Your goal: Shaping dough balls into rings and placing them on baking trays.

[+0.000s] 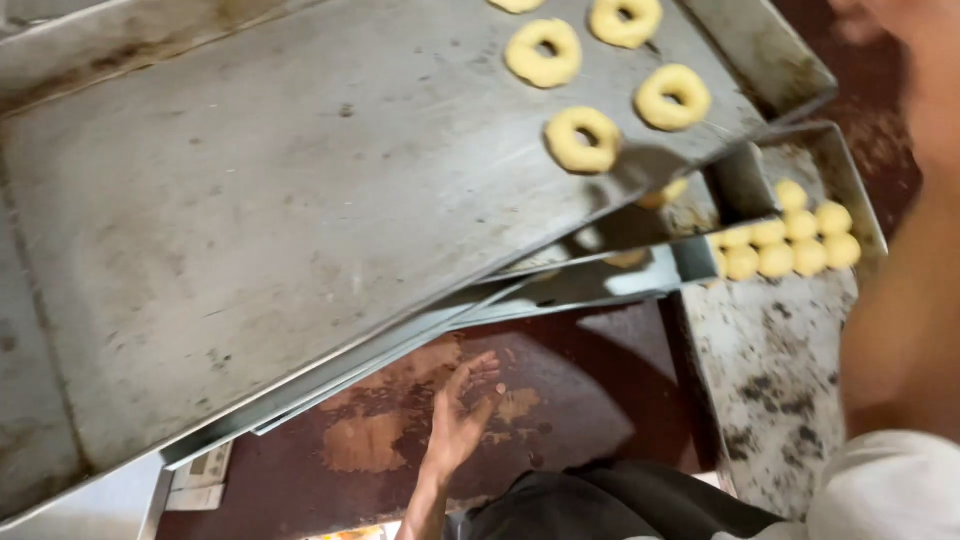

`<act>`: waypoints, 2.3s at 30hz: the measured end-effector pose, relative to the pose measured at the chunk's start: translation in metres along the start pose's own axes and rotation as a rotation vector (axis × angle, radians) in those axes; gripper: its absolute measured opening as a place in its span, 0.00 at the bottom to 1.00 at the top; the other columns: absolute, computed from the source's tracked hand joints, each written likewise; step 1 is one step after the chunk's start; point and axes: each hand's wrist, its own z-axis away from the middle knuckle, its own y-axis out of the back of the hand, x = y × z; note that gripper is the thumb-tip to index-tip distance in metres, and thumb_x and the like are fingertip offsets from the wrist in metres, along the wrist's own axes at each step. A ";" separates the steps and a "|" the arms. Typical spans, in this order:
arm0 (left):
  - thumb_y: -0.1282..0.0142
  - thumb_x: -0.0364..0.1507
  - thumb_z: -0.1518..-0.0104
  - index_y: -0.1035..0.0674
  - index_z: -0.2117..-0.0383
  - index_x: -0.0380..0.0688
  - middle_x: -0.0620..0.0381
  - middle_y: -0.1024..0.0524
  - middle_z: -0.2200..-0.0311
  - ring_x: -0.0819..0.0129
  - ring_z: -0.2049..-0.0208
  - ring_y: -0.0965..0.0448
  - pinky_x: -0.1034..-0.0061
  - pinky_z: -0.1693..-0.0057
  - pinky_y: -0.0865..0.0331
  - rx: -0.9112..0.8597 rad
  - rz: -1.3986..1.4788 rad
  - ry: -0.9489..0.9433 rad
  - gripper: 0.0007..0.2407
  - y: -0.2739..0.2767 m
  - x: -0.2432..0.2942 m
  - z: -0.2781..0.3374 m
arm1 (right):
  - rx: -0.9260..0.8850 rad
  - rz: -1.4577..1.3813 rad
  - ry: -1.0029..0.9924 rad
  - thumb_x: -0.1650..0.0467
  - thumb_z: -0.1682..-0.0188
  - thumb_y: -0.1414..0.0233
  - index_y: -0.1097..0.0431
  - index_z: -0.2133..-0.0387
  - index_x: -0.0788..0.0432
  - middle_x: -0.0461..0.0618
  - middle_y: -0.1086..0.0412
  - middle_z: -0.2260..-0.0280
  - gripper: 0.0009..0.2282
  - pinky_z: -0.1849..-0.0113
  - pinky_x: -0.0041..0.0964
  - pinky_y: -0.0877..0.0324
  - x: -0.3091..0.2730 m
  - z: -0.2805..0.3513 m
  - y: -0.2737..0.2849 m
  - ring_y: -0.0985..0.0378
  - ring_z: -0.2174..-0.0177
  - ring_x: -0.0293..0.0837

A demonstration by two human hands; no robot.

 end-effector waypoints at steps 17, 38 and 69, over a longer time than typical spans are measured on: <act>0.39 0.20 0.46 0.24 0.46 0.38 0.50 0.20 0.55 0.65 0.53 0.19 0.73 0.44 0.22 -0.180 0.073 0.081 0.19 -0.045 0.023 0.031 | 0.225 0.419 -0.763 0.59 0.48 0.50 0.30 0.45 0.58 0.62 0.26 0.54 0.21 0.55 0.51 0.31 0.206 0.236 -0.163 0.25 0.56 0.64; 0.32 0.19 0.50 0.23 0.44 0.36 0.45 0.23 0.52 0.57 0.46 0.23 0.66 0.41 0.30 -0.195 0.104 -0.244 0.24 -0.121 0.010 0.015 | 0.204 -0.464 -0.525 0.78 0.65 0.34 0.26 0.49 0.61 0.53 0.26 0.60 0.25 0.56 0.36 0.27 -0.090 0.351 -0.213 0.23 0.60 0.40; 0.38 0.28 0.51 0.16 0.66 0.49 0.58 0.21 0.78 0.72 0.70 0.21 0.75 0.62 0.28 -0.315 -0.201 0.042 0.07 -0.087 0.030 0.029 | 0.024 -0.717 -0.624 0.83 0.72 0.37 0.22 0.64 0.66 0.54 0.25 0.75 0.18 0.72 0.32 0.27 -0.084 0.343 -0.218 0.22 0.74 0.41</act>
